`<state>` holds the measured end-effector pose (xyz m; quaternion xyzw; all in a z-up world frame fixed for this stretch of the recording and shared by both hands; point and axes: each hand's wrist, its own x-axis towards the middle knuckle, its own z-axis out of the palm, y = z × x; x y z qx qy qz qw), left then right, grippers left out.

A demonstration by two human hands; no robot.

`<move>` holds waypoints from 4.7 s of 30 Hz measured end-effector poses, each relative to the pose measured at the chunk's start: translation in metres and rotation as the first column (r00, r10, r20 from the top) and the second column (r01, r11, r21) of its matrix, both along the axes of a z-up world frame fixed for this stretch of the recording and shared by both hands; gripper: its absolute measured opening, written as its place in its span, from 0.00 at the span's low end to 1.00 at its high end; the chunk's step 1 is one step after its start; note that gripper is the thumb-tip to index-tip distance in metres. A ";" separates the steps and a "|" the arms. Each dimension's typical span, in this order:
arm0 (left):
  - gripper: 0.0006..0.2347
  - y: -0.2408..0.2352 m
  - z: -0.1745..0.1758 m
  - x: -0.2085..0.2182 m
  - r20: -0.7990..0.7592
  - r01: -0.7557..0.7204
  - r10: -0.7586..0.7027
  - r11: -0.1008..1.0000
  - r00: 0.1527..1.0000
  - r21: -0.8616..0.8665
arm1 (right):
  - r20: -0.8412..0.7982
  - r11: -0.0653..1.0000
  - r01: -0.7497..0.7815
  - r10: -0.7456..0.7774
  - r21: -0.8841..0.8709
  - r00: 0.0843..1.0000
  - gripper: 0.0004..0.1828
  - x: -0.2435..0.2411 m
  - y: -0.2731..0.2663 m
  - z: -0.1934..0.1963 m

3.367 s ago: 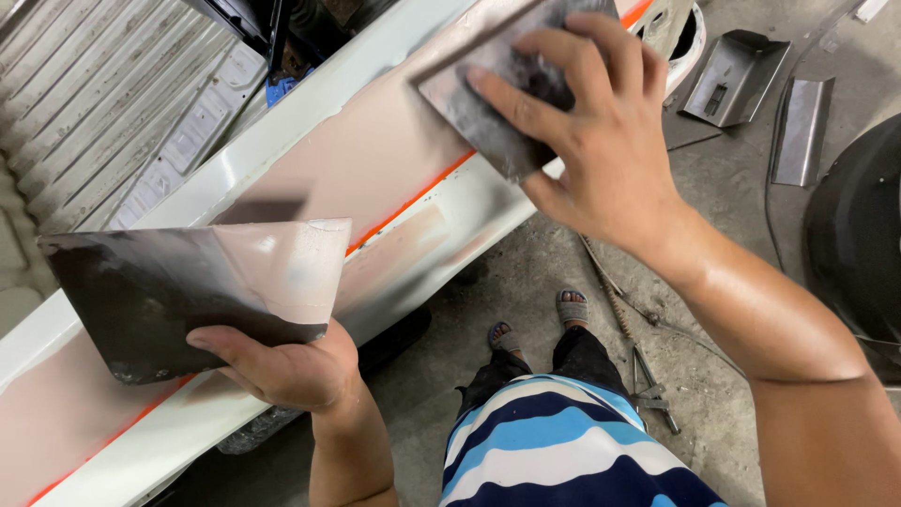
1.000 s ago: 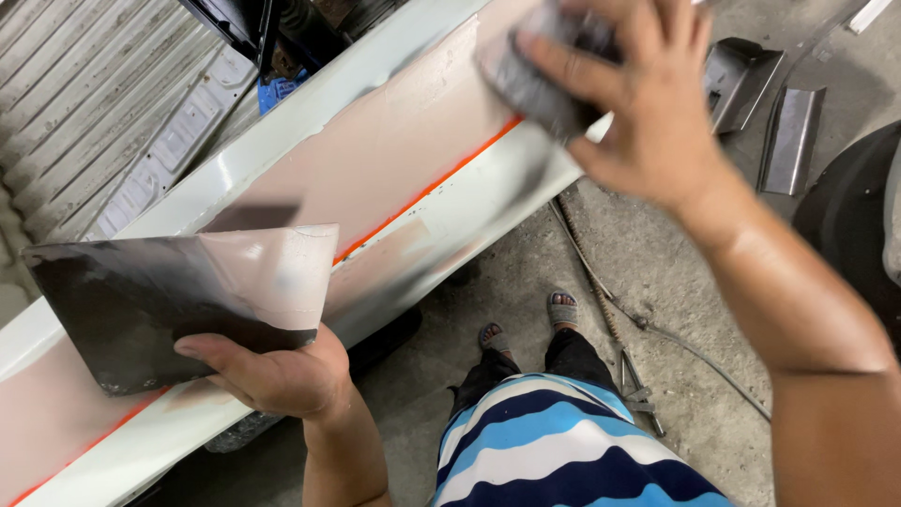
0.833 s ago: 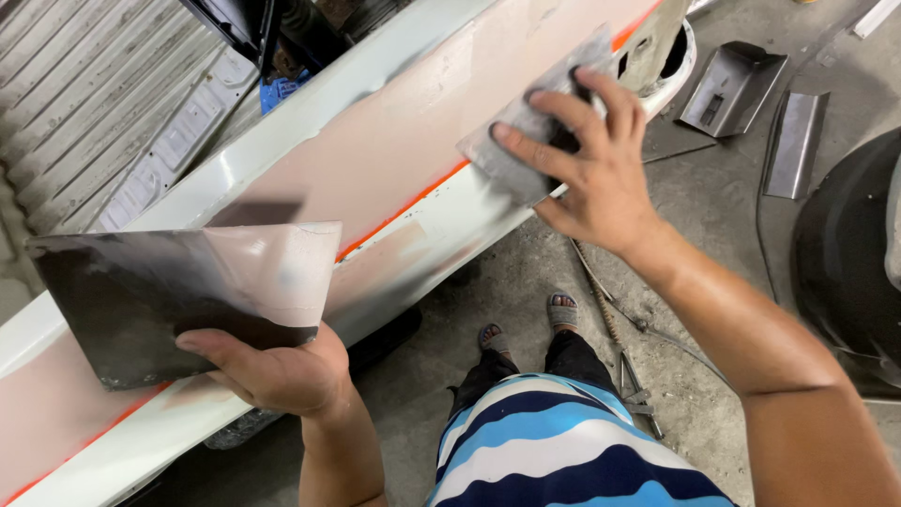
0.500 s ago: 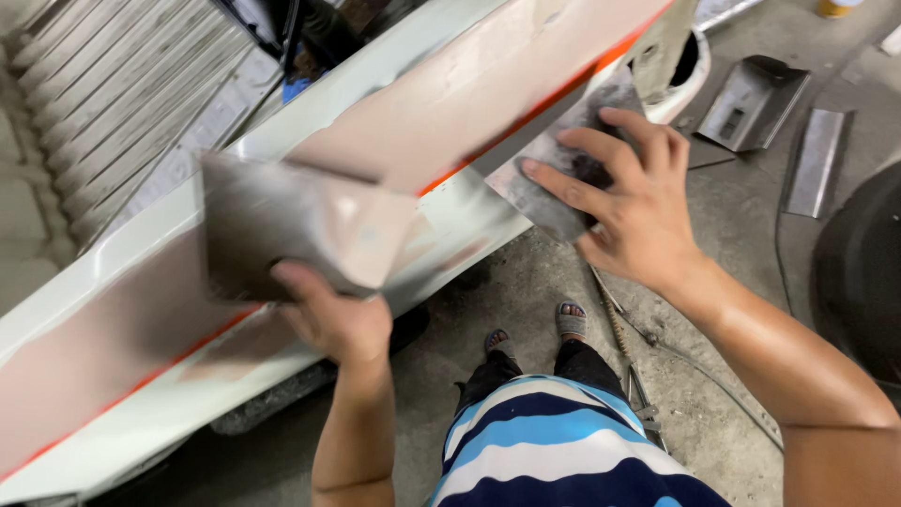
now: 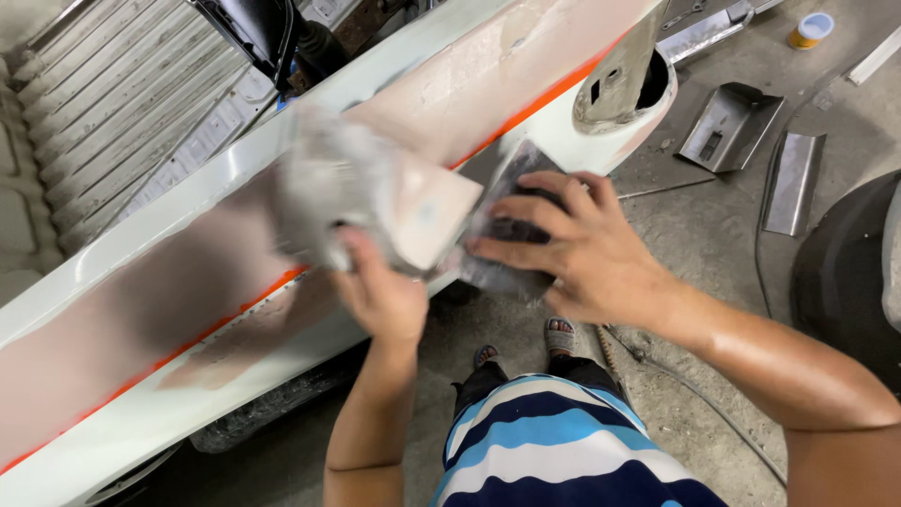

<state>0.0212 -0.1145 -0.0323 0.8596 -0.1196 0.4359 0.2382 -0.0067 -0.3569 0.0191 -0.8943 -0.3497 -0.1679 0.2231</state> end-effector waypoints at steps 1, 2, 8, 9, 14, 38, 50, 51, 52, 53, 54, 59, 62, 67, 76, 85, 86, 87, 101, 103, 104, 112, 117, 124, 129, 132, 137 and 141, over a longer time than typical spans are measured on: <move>0.22 0.007 0.008 0.002 0.034 0.123 -0.140 0.705 0.990 -0.698 | 0.055 0.998 0.069 -0.069 0.003 0.996 0.42 0.005 -0.005 0.002; 0.29 0.016 0.016 -0.001 0.145 0.147 -0.218 -0.006 0.965 -0.989 | 0.104 0.991 0.134 -0.134 0.008 0.986 0.39 0.012 -0.012 0.004; 0.33 0.028 0.042 -0.017 0.333 0.420 -0.376 0.175 0.865 -0.891 | 0.204 0.940 0.338 -0.340 0.042 0.918 0.39 0.059 -0.045 0.021; 0.33 0.027 0.043 -0.018 0.323 0.414 -0.386 0.179 0.864 -0.892 | 0.217 0.940 0.337 -0.339 0.048 0.916 0.38 0.064 -0.047 0.023; 0.32 0.031 0.040 -0.019 0.300 0.383 -0.375 0.170 0.877 -0.908 | 0.363 0.938 0.344 -0.330 0.028 0.871 0.34 0.081 -0.049 0.023; 0.31 0.036 0.028 -0.024 0.287 0.382 -0.386 0.196 0.877 -0.903 | 0.220 0.926 0.371 -0.376 0.065 0.900 0.37 0.063 -0.031 0.000; 0.30 0.047 0.028 -0.023 0.319 0.402 -0.353 0.193 0.880 -0.895 | 0.163 0.912 0.409 -0.409 0.035 0.898 0.38 0.066 -0.006 0.007; 0.30 0.047 0.027 -0.023 0.320 0.404 -0.355 0.196 0.879 -0.893 | 0.196 0.915 0.404 -0.397 0.003 0.897 0.42 0.063 0.000 0.000; 0.29 0.047 0.027 -0.022 0.324 0.410 -0.356 0.200 0.877 -0.890 | 0.185 0.925 0.379 -0.376 0.020 0.908 0.42 0.060 0.006 -0.008; 0.29 0.047 0.026 -0.022 0.322 0.411 -0.366 0.197 0.873 -0.890 | 0.175 0.934 0.355 -0.355 0.037 0.918 0.42 0.055 0.010 -0.015; 0.29 0.047 0.026 -0.022 0.320 0.413 -0.378 0.195 0.869 -0.890 | 0.165 0.942 0.331 -0.335 0.056 0.927 0.43 0.052 0.013 -0.021; 0.30 0.046 0.024 -0.023 0.317 0.395 -0.358 0.171 0.878 -0.903 | 0.109 0.933 0.355 -0.348 -0.062 0.931 0.49 0.035 0.011 -0.038; 0.30 0.046 0.023 -0.024 0.311 0.383 -0.340 0.171 0.887 -0.908 | 0.073 0.935 0.342 -0.336 -0.093 0.939 0.48 0.032 0.004 -0.035; 0.31 0.048 0.021 -0.026 0.296 0.359 -0.310 0.170 0.903 -0.918 | 0.191 0.926 0.378 -0.366 -0.029 0.911 0.41 0.043 -0.012 -0.004; 0.30 0.057 0.014 -0.026 0.309 0.374 -0.299 0.192 0.903 -0.907 | 0.241 0.944 0.326 -0.330 0.057 0.913 0.35 0.071 -0.014 0.030; 0.30 0.060 0.012 -0.022 0.315 0.382 -0.280 0.227 0.907 -0.896 | 0.138 0.939 0.342 -0.344 0.038 0.929 0.46 0.046 0.017 -0.031; 0.30 0.059 0.013 -0.019 0.316 0.378 -0.270 0.221 0.909 -0.899 | 0.108 0.939 0.344 -0.344 0.018 0.933 0.47 0.042 0.017 -0.037; 0.30 0.058 0.015 -0.018 0.316 0.374 -0.261 0.215 0.912 -0.902 | 0.078 0.939 0.345 -0.344 -0.002 0.936 0.49 0.040 0.015 -0.042; 0.30 0.047 0.016 -0.021 0.306 0.385 -0.324 0.217 0.895 -0.897 | 0.099 0.915 0.397 -0.403 0.077 0.910 0.35 0.084 -0.082 0.011; 0.30 0.046 0.016 -0.021 0.303 0.384 -0.324 0.222 0.896 -0.896 | 0.071 0.926 0.367 -0.373 0.085 0.925 0.33 0.090 -0.087 0.013; 0.30 0.046 0.016 -0.021 0.303 0.386 -0.331 0.225 0.894 -0.895 | 0.077 0.932 0.353 -0.359 0.085 0.930 0.33 0.092 -0.088 0.012; 0.28 0.037 0.020 -0.015 0.300 0.382 -0.345 0.201 0.889 -0.902 | 0.239 0.949 0.312 -0.311 0.035 0.920 0.39 0.077 -0.064 -0.048; 0.29 0.027 0.020 -0.018 0.291 0.394 -0.397 0.206 0.870 -0.896 | 0.208 0.937 0.340 -0.319 -0.077 0.925 0.48 0.062 -0.070 -0.057; 0.30 0.027 0.015 -0.019 0.293 0.371 -0.311 0.228 0.904 -0.900 | 0.197 0.917 0.396 -0.396 0.042 0.897 0.39 0.069 -0.079 -0.016; 0.29 0.031 0.011 -0.021 0.313 0.388 -0.309 0.223 0.898 -0.894 | 0.202 0.911 0.374 -0.405 0.175 0.892 0.31 0.089 -0.080 0.004; 0.27 0.035 0.009 -0.020 0.326 0.406 -0.299 0.265 0.897 -0.874 | 0.132 0.897 0.403 -0.428 0.180 0.894 0.29 0.093 -0.078 0.007; 0.27 0.041 0.004 -0.017 0.340 0.401 -0.256 0.240 0.905 -0.884 | 0.133 0.913 0.393 -0.406 0.113 0.904 0.40 0.077 -0.049 -0.022; 0.27 0.040 0.002 -0.015 0.337 0.393 -0.250 0.225 0.908 -0.892 | 0.126 0.934 0.333 -0.349 0.131 0.929 0.43 0.064 -0.025 -0.061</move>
